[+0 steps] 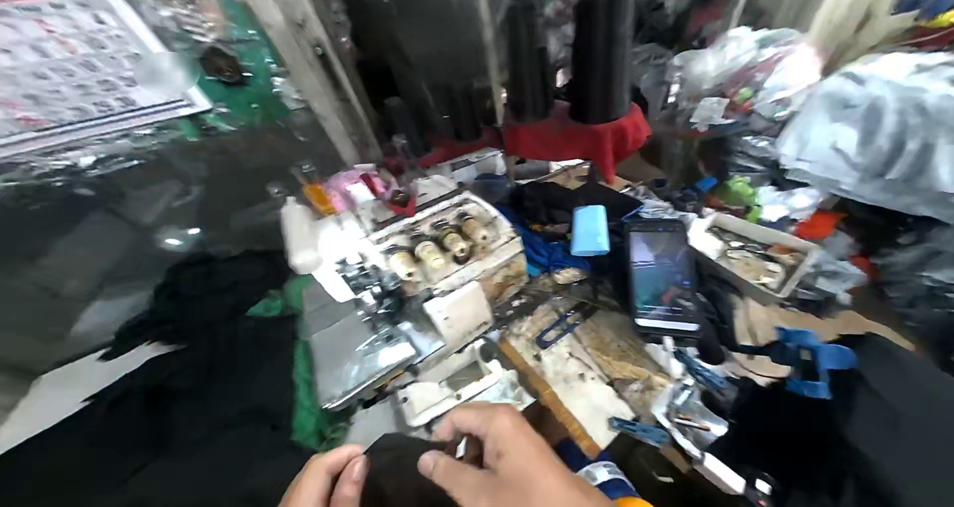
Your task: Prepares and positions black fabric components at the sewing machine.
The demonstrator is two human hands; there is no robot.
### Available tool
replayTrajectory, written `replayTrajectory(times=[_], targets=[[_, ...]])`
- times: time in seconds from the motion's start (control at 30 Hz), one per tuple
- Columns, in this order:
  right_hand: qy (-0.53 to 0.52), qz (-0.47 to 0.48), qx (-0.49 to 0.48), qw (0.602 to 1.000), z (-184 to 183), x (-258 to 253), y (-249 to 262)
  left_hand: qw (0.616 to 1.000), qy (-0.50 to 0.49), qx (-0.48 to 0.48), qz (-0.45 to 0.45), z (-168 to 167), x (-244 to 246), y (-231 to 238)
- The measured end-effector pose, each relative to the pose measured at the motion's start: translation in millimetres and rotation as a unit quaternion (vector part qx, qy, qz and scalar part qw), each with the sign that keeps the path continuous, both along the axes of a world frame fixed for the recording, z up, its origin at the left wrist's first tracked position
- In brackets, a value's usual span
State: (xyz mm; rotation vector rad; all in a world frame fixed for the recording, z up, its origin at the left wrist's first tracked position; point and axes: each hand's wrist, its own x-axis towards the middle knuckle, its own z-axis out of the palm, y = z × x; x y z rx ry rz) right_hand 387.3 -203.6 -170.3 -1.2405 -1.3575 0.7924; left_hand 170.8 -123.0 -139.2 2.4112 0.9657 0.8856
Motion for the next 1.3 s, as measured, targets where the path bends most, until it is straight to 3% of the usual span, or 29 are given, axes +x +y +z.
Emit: replayTrajectory(times=[0.17, 0.23, 0.33, 0.43, 1.0, 1.3], targets=[[0.035, -0.016, 0.056, 0.998, 51.3, 3.5, 14.0, 0.996, -0.038, 0.083, 0.014, 65.7, 11.0, 13.7], [0.053, -0.055, 0.045, 0.996, 49.2, 7.3, 33.4, 0.986, -0.047, 0.153, 0.041, 78.9, 29.6, 33.2], [0.077, -0.1, -0.009, 0.992, 19.9, 11.9, 61.8, 0.979, 0.046, 0.195, 0.048, 53.1, 50.8, 83.5], [0.085, -0.114, -0.016, 0.99, 7.1, 12.1, 67.2, 0.978, 0.084, 0.187, 0.049, 33.1, 56.3, 101.4], [0.144, -0.063, -0.032, 0.987, -0.2, 13.1, 59.5, 0.997, 0.056, -0.019, -0.044, 62.1, 52.7, 113.3], [0.189, -0.133, -0.024, 0.973, 8.8, 2.2, 75.1, 0.983, 0.049, 0.172, 0.049, 41.1, 62.2, 114.7]])
